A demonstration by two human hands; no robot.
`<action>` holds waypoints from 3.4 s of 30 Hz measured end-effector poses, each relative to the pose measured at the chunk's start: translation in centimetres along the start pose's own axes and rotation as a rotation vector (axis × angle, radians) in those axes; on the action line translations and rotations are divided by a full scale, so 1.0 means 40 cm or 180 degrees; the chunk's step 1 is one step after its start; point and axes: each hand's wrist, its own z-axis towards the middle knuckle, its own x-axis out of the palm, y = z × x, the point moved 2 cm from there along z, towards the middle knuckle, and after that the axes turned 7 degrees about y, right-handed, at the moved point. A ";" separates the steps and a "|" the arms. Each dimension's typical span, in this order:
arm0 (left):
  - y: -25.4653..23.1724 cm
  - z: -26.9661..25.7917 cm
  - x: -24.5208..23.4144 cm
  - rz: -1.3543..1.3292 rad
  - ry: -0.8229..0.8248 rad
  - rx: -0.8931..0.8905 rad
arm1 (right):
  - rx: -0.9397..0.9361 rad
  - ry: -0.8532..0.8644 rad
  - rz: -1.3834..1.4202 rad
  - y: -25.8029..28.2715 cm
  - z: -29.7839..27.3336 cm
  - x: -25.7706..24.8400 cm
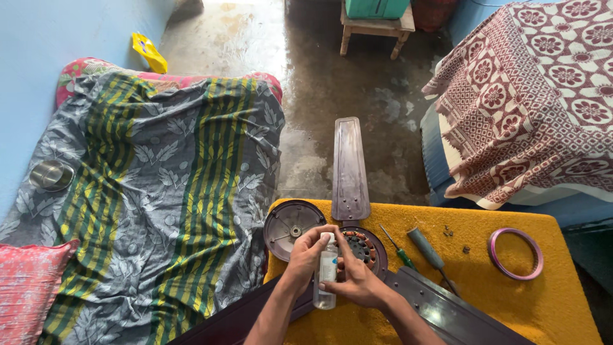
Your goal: The person reassembles a ceiling fan on a yellow cloth-covered surface. They place the motor housing onto the stator, apply lubricant to the bearing, insert a pink ring, and secure the cover with screws using a screwdriver. The fan blades remain attached throughout.
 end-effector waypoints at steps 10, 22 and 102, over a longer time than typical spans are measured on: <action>0.065 0.012 -0.097 -0.0197 -0.0666 0.0000 | -0.1297 -0.0721 -0.0155 -0.004 0.033 -0.093; 0.079 0.047 -0.046 -0.0231 -0.0711 0.0034 | -0.0379 -0.1930 0.1536 -0.082 0.076 -0.144; 0.212 0.060 -0.281 -0.0031 -0.2302 -0.0269 | -0.0032 -0.1676 -0.1884 0.042 -0.120 -0.116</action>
